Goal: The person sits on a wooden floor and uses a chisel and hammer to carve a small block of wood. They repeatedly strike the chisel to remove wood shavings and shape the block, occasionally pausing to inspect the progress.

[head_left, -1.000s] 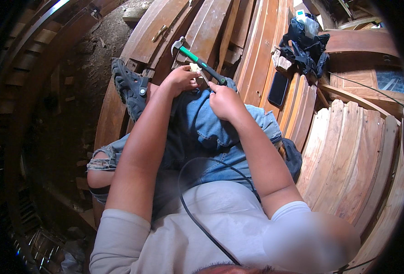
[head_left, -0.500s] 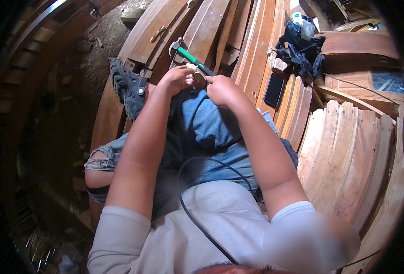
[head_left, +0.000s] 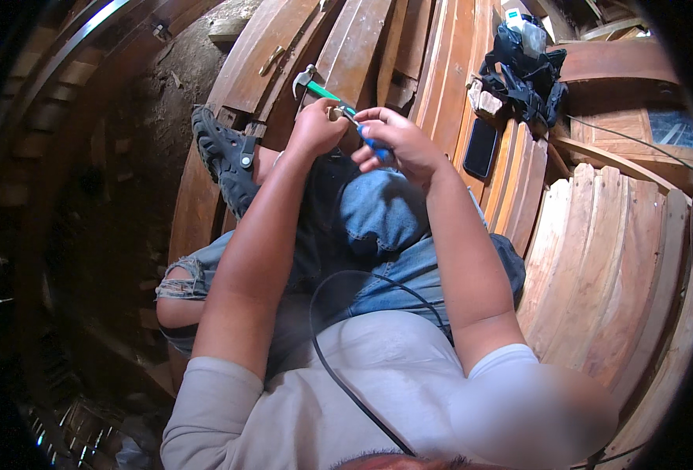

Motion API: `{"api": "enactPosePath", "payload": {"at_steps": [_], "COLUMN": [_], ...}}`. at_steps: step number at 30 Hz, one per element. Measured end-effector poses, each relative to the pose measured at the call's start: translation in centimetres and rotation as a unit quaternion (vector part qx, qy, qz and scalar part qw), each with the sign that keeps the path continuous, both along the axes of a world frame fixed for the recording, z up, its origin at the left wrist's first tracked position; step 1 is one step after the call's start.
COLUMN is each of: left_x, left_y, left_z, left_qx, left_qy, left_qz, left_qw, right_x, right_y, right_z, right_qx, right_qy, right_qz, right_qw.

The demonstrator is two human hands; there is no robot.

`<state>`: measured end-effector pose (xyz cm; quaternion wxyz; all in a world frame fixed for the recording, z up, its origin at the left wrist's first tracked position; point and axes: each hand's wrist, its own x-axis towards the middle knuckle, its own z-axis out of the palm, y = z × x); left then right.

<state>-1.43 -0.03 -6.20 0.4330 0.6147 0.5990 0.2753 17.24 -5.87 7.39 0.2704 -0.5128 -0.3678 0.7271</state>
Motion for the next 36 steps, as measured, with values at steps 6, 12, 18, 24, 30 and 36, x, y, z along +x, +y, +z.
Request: {"api": "enactPosePath", "payload": {"at_steps": [6,12,18,24,30,36], "left_x": [0.7,-0.2,-0.4,0.1,0.9,0.6], "left_y": [-1.4,-0.7,-0.6,-0.7,-1.1,-0.8], "left_z": [3.7,5.4,5.9,5.5,5.3,4.2], "left_qx": [0.093,0.102,0.129,0.139,0.149,0.176], "left_qy": [0.095,0.179,0.279,0.258,0.263,0.222], "left_qz": [0.009,-0.025,-0.082,-0.062,-0.073,-0.060], "left_qw": [0.991,0.978,0.948,0.954,0.951,0.957], "right_x": [1.4,1.7,2.2,2.1,2.1,2.0], "right_y": [1.4,4.6,4.8,5.6,6.3,6.6], "right_z": [-1.0,-2.0,-3.2,-4.2,-4.7,-5.1], "right_qx": [0.268,0.400,0.528,0.577,0.604,0.603], "right_qy": [-0.048,-0.202,-0.228,-0.193,-0.186,-0.186], "right_qz": [0.016,-0.064,-0.096,-0.106,-0.106,-0.103], "right_qw": [0.962,0.892,0.812,0.787,0.768,0.769]}}
